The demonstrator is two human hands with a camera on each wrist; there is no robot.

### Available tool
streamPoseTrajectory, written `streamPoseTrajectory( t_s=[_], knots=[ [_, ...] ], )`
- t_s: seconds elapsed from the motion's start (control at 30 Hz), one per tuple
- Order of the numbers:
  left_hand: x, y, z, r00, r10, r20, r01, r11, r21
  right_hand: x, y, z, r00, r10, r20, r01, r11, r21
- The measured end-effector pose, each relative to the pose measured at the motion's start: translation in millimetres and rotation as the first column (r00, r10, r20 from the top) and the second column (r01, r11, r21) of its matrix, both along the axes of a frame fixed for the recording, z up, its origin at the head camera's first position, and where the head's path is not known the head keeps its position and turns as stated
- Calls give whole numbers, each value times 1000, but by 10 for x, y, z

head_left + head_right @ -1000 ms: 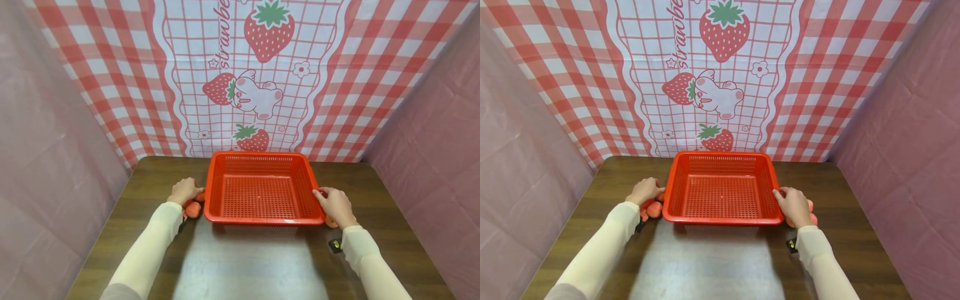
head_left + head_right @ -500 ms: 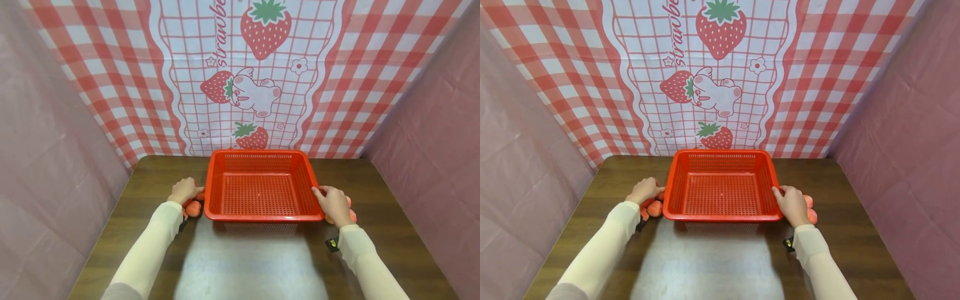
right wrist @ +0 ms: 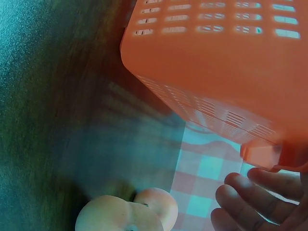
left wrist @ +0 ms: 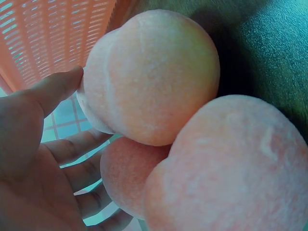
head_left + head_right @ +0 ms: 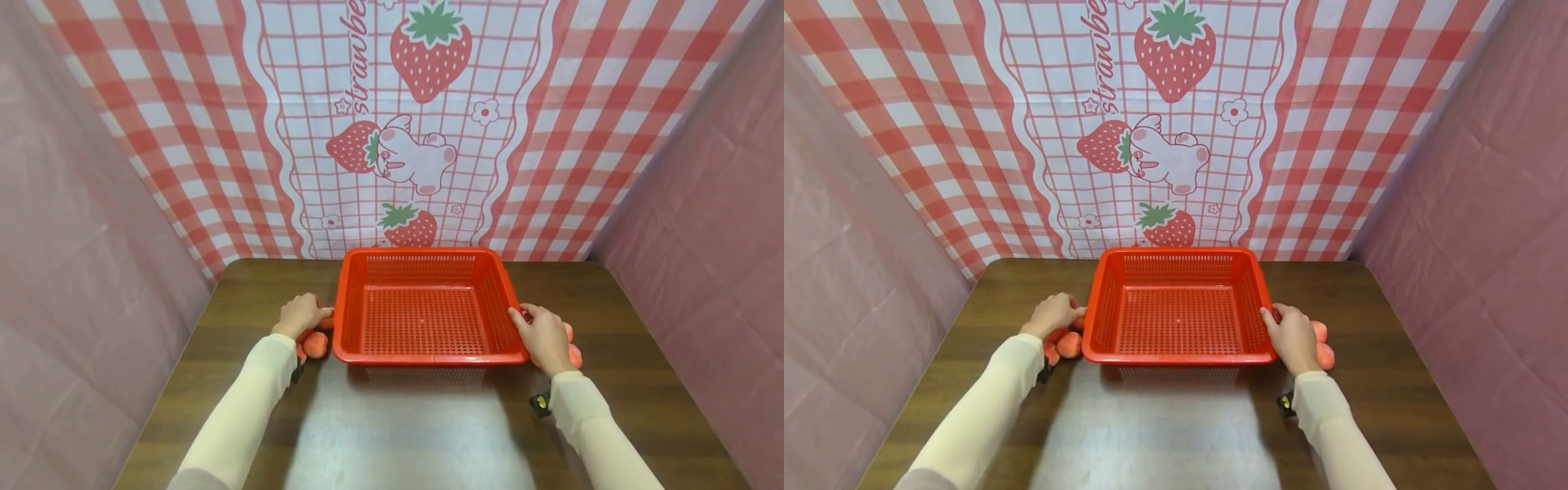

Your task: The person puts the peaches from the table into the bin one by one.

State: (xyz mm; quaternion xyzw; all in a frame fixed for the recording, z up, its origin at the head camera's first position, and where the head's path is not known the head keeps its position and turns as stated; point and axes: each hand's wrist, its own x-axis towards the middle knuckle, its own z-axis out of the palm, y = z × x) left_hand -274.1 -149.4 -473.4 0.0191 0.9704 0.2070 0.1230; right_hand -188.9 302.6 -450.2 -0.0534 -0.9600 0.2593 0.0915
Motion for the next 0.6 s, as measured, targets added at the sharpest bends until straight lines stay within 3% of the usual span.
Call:
streamPoseTrajectory(
  t_s=[0.23, 0.6],
  knots=[
    [1, 12, 1, 998, 17, -55, -16, 1000, 12, 11, 12, -52, 999, -8, -45, 8, 1000, 0],
    [-29, 12, 13, 991, 59, -122, -57, 998, 18, -1, 2, -60, 1000, -11, -16, 10, 1000, -29]
  ],
)
